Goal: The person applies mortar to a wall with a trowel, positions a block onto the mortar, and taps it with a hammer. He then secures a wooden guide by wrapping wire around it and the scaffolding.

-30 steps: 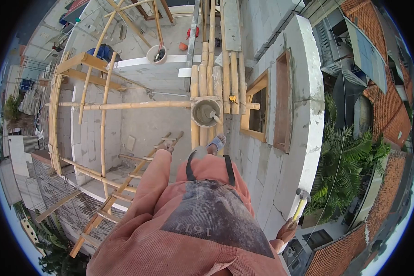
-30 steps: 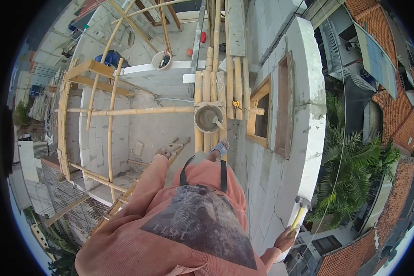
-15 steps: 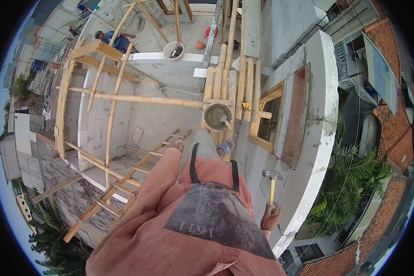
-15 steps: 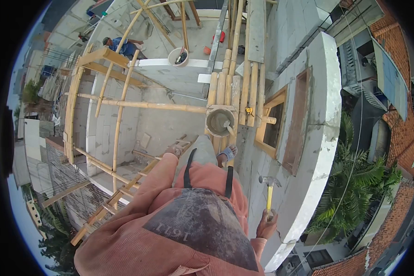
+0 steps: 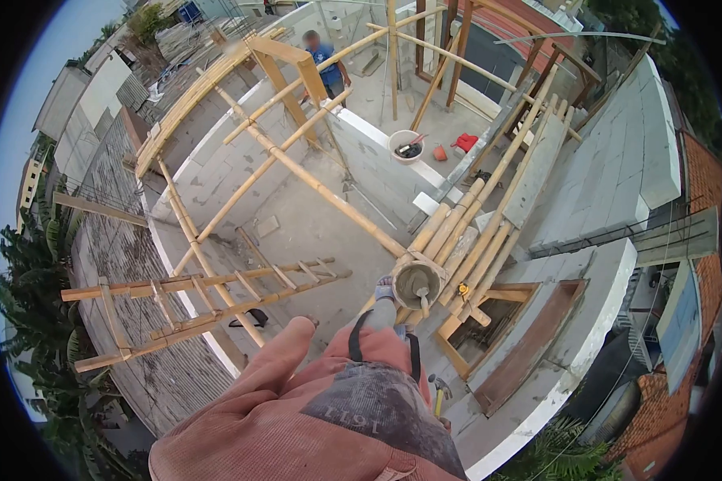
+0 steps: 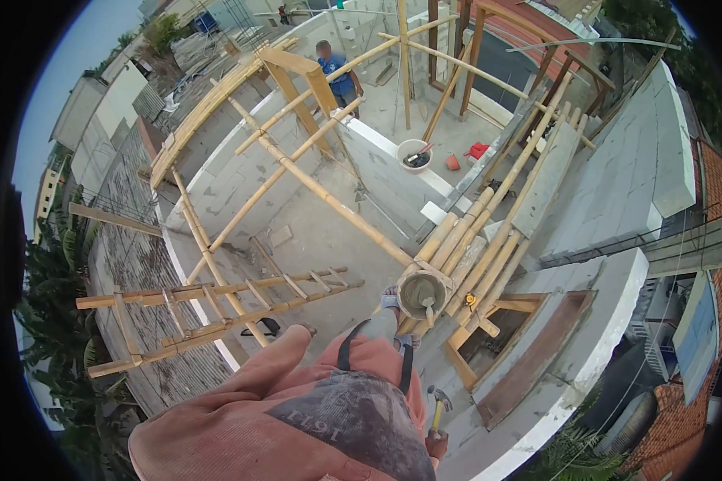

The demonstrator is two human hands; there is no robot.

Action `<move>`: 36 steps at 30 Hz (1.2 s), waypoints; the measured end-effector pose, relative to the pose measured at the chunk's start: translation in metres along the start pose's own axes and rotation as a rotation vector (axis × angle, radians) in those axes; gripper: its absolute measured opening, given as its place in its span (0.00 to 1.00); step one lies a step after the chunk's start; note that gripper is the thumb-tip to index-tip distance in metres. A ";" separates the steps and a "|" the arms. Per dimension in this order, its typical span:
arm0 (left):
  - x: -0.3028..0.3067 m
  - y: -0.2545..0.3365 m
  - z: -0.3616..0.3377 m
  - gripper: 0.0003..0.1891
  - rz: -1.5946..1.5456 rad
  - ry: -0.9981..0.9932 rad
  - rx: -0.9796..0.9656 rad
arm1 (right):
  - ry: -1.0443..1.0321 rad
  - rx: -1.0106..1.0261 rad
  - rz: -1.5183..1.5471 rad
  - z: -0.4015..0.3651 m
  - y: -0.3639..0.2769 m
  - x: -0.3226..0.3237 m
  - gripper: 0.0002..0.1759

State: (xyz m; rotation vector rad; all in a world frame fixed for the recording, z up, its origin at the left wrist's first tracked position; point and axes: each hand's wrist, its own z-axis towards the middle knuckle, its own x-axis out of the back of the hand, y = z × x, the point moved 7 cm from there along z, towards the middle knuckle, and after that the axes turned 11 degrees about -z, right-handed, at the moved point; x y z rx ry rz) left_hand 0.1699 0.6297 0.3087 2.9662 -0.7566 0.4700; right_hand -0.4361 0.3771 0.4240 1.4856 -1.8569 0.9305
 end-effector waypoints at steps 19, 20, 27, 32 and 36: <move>-0.020 0.041 0.076 0.19 0.002 -0.020 -0.108 | -0.036 -0.017 -0.112 0.077 -0.053 -0.014 0.25; -0.022 0.043 0.077 0.19 0.014 0.028 -0.136 | -0.047 -0.012 -0.111 0.078 -0.055 -0.012 0.25; 0.018 0.060 -0.011 0.18 -0.377 0.153 0.098 | -0.081 -0.018 -0.105 0.074 -0.065 -0.009 0.25; 0.000 0.049 0.019 0.22 -0.325 0.132 0.013 | -0.093 -0.016 -0.107 0.071 -0.065 -0.010 0.25; -0.031 0.033 0.072 0.25 -0.228 0.094 -0.073 | -0.102 -0.015 -0.107 0.070 -0.067 -0.009 0.24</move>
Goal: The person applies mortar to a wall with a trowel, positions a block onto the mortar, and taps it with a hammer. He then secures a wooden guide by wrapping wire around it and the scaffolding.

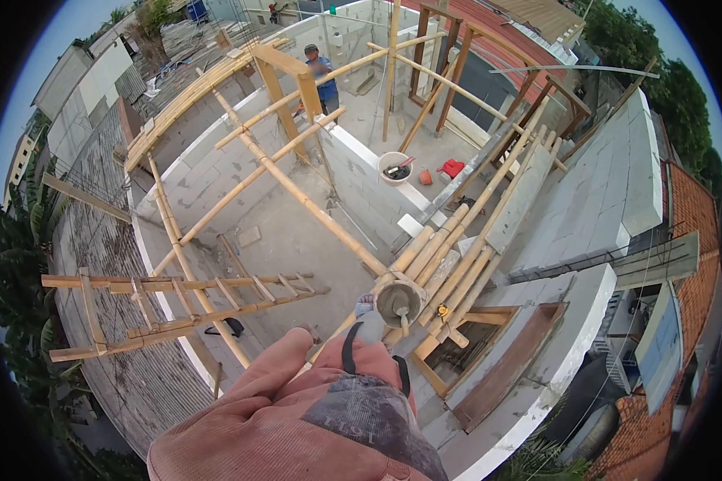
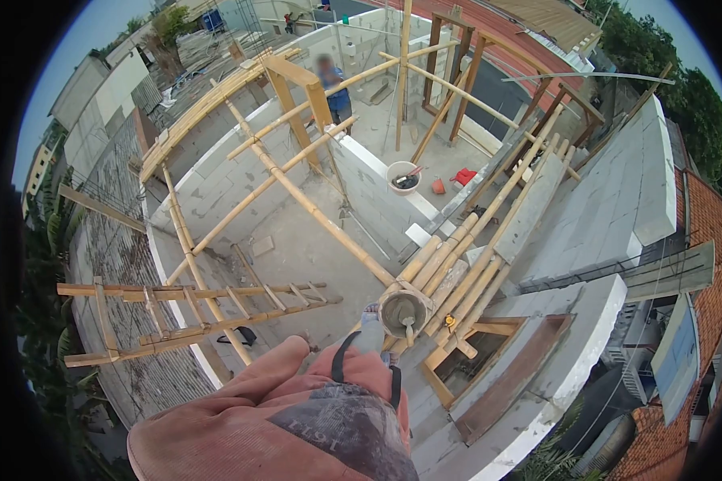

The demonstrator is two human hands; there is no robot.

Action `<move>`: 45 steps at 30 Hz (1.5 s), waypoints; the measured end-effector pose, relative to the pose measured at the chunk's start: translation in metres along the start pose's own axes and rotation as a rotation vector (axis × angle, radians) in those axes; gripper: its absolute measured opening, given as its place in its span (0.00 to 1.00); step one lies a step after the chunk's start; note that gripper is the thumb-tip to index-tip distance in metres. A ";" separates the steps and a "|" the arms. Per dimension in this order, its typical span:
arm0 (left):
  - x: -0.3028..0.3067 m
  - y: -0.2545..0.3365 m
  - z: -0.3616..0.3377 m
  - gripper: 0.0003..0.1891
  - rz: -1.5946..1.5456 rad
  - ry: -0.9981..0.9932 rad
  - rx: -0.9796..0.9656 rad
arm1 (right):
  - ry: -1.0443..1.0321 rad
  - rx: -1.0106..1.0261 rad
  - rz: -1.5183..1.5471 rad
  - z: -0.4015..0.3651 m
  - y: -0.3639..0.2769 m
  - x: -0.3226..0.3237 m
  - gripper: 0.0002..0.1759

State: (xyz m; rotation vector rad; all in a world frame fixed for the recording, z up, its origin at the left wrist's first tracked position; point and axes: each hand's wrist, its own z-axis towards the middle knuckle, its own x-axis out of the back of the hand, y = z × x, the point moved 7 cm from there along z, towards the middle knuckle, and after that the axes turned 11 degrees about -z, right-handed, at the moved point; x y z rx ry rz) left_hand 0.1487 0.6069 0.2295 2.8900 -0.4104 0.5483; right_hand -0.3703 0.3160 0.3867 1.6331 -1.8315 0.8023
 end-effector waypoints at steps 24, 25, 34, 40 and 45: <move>0.029 0.013 -0.035 0.14 -0.344 0.149 0.088 | -0.080 0.022 0.034 -0.012 -0.002 -0.007 0.23; 0.033 0.021 -0.046 0.15 -0.309 0.136 0.109 | -0.087 0.025 0.036 -0.012 -0.002 -0.008 0.23; 0.045 0.040 -0.077 0.39 -0.646 0.125 0.369 | -0.192 -0.035 0.128 -0.067 0.035 -0.022 0.22; 0.052 0.098 -0.092 0.47 -0.483 -0.054 0.135 | -0.344 -0.100 0.182 -0.074 0.030 -0.028 0.22; 0.047 0.122 -0.104 0.55 -0.366 -0.209 0.148 | -0.339 -0.179 0.256 -0.009 0.015 -0.038 0.18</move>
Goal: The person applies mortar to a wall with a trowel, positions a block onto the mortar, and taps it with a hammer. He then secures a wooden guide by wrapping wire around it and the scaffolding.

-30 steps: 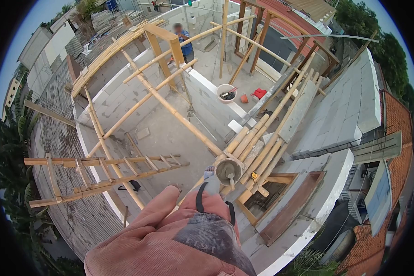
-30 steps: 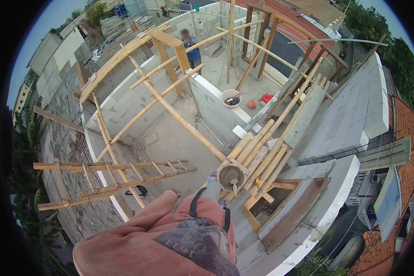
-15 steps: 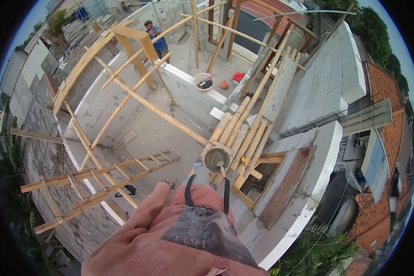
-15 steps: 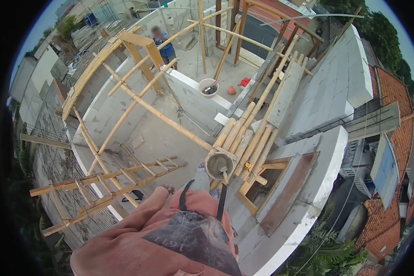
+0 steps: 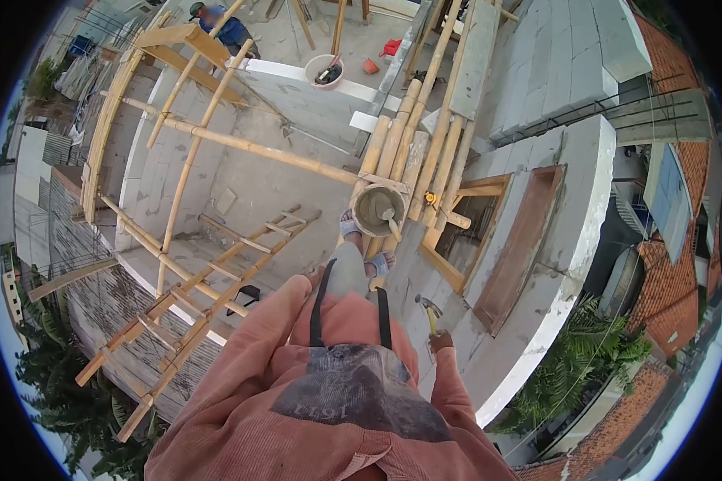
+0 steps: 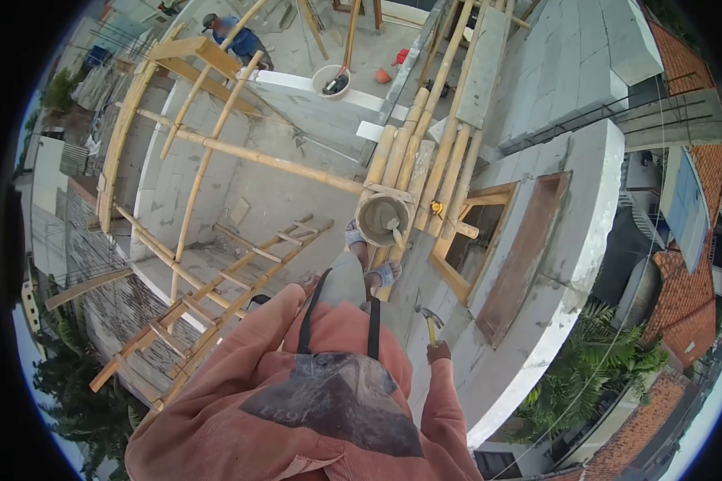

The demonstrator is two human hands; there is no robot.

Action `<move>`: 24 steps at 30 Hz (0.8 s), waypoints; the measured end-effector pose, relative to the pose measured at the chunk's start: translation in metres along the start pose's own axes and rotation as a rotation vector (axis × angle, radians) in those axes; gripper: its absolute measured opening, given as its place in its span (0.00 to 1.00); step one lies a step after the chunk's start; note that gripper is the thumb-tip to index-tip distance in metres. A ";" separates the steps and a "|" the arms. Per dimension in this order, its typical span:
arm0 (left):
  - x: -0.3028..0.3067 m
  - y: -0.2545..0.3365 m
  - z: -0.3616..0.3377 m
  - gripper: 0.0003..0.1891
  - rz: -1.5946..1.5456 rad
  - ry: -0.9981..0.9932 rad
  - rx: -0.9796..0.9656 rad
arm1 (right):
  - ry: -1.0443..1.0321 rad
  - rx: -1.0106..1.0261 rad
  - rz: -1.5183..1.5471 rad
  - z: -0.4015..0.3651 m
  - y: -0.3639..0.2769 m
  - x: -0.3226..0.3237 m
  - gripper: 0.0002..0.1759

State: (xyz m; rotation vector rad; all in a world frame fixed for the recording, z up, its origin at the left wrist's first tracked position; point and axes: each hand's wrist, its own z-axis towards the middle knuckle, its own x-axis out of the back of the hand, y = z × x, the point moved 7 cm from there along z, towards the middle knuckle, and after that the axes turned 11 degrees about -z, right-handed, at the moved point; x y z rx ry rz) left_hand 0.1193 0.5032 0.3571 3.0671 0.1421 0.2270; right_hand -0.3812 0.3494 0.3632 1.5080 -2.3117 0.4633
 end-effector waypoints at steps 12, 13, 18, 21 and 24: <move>-0.075 0.027 0.023 0.66 0.613 0.093 0.292 | 0.183 0.225 -0.384 0.253 -0.290 0.036 0.24; -0.076 0.030 0.026 0.65 0.646 0.102 0.278 | 0.219 0.276 -0.332 0.280 -0.313 0.032 0.24; -0.069 0.016 0.035 0.61 0.675 0.168 0.184 | 0.236 0.393 -0.386 0.402 -0.427 0.008 0.30; -0.061 0.028 0.026 0.58 0.612 0.170 0.162 | 0.271 0.517 -0.363 0.437 -0.476 -0.005 0.30; -0.051 0.034 0.026 0.57 0.561 0.172 0.151 | 0.265 0.557 -0.448 0.468 -0.500 -0.021 0.33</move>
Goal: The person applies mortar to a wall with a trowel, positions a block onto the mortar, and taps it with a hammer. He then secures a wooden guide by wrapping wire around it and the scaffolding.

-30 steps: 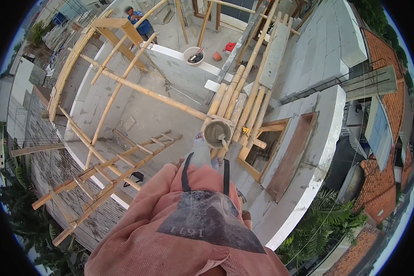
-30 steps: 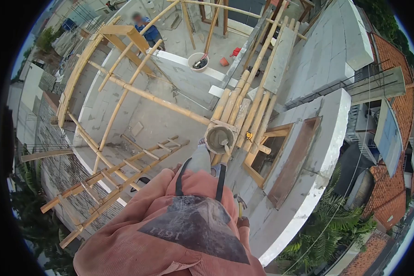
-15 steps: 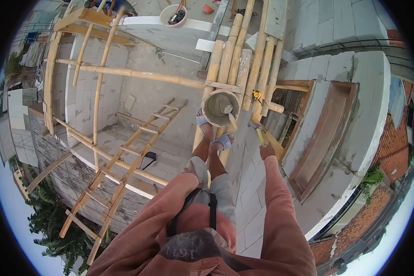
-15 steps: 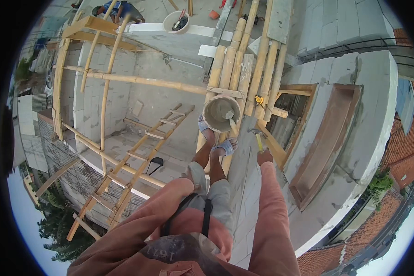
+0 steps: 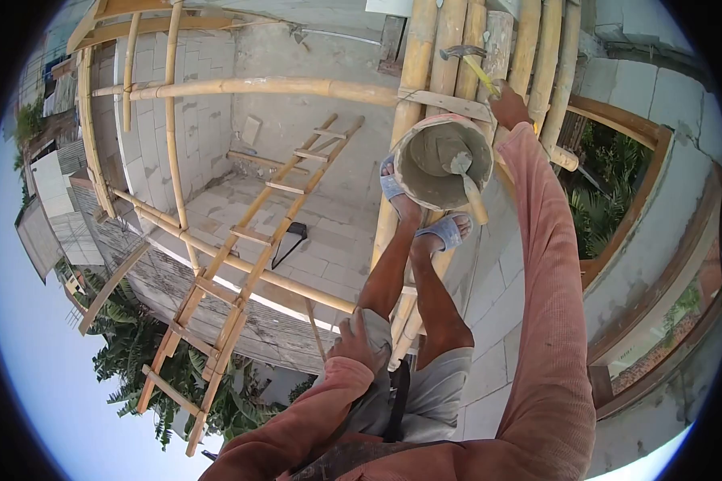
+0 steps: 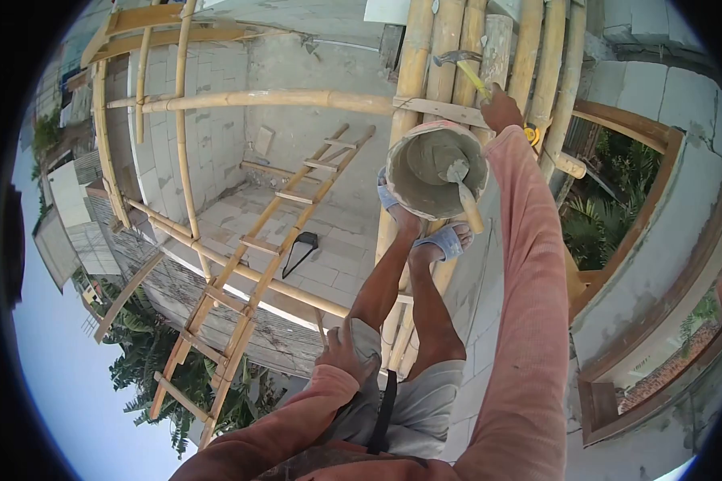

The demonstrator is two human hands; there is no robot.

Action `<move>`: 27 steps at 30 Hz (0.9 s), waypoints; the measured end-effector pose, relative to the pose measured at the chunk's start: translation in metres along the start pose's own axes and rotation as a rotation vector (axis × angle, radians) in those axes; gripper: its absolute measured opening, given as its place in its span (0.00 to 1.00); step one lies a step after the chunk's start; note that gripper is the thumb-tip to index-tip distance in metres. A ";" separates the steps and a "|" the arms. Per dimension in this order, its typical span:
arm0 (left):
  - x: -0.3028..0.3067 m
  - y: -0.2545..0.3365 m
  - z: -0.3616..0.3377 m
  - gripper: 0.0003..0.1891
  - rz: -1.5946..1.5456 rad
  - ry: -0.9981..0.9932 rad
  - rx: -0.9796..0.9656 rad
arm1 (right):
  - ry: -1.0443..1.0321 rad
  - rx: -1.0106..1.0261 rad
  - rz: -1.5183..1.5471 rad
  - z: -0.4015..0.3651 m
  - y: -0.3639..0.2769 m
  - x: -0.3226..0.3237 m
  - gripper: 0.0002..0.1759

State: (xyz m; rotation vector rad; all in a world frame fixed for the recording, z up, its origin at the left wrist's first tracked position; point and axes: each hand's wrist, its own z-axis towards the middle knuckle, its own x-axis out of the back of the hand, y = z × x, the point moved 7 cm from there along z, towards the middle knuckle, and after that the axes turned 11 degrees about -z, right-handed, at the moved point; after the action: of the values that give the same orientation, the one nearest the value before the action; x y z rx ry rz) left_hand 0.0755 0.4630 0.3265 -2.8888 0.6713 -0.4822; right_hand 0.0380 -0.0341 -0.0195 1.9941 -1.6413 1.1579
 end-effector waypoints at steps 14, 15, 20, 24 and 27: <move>0.015 0.005 0.003 0.53 -0.178 0.043 -0.029 | -0.056 -0.084 0.055 0.037 0.061 -0.094 0.32; 0.014 0.006 0.003 0.52 -0.181 0.079 -0.068 | -0.069 -0.138 0.089 0.031 0.069 -0.098 0.31; 0.009 0.019 0.027 0.41 -0.281 0.264 -0.479 | 0.327 -0.307 0.146 -0.081 0.081 -0.075 0.36; -0.002 0.041 0.145 0.46 -0.540 0.096 -0.502 | 0.239 -0.442 0.204 -0.172 0.089 -0.117 0.37; -0.040 0.072 0.279 0.46 -1.114 -0.067 -0.249 | 0.003 -0.395 0.294 -0.222 0.050 -0.107 0.37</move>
State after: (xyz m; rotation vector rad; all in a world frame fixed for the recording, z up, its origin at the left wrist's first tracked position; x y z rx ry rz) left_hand 0.1065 0.4340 0.0385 -3.2230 -1.0363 -0.3918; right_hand -0.0952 0.1737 0.0273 1.5445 -2.0254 0.8362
